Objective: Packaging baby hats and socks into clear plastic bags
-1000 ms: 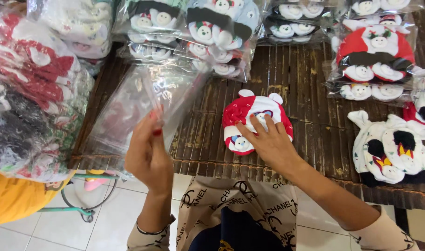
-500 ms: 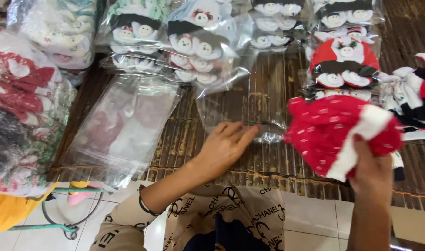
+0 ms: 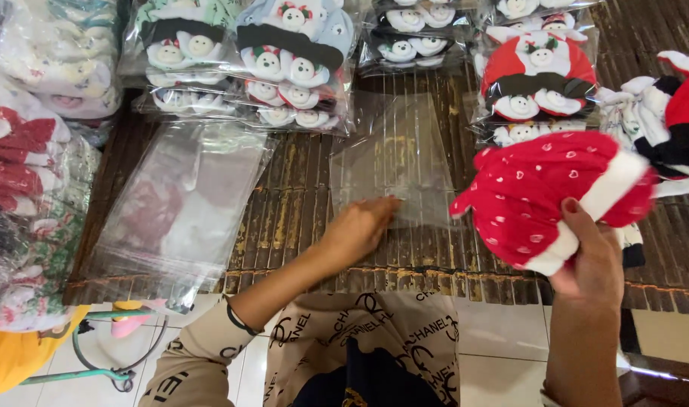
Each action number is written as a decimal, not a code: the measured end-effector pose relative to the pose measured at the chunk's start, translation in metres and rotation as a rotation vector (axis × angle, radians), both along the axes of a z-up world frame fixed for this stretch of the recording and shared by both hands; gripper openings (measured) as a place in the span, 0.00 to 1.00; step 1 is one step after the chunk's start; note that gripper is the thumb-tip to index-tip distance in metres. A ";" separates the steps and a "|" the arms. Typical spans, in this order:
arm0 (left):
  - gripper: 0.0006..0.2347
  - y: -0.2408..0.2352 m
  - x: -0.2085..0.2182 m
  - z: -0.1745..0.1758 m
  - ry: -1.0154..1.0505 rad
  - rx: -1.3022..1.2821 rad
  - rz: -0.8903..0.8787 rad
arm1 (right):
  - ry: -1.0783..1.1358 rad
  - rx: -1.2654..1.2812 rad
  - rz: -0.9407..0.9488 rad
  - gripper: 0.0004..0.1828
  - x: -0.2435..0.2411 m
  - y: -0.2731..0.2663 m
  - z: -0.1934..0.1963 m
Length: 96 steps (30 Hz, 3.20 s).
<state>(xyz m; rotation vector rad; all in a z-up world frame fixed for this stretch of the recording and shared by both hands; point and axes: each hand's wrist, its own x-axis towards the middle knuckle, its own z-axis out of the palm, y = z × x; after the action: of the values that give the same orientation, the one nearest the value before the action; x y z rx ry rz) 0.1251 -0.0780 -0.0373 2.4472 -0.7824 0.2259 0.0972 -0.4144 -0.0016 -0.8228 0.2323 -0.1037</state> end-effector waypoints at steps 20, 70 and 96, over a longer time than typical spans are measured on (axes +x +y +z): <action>0.22 0.023 0.044 0.011 0.319 -0.253 0.018 | -1.494 -1.727 0.024 0.24 -0.011 0.122 -0.074; 0.24 0.012 -0.005 0.031 -0.234 0.169 0.111 | -0.988 -2.235 0.045 0.38 -0.001 0.134 -0.049; 0.20 0.045 -0.028 0.025 0.154 -0.132 0.076 | -0.564 -1.557 0.539 0.49 0.023 0.104 0.001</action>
<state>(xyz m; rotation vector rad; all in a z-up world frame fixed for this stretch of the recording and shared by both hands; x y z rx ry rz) 0.0967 -0.0333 -0.0125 2.3401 -0.5896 0.1118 0.1203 -0.3106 -0.0004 -2.3092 -0.7279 0.0176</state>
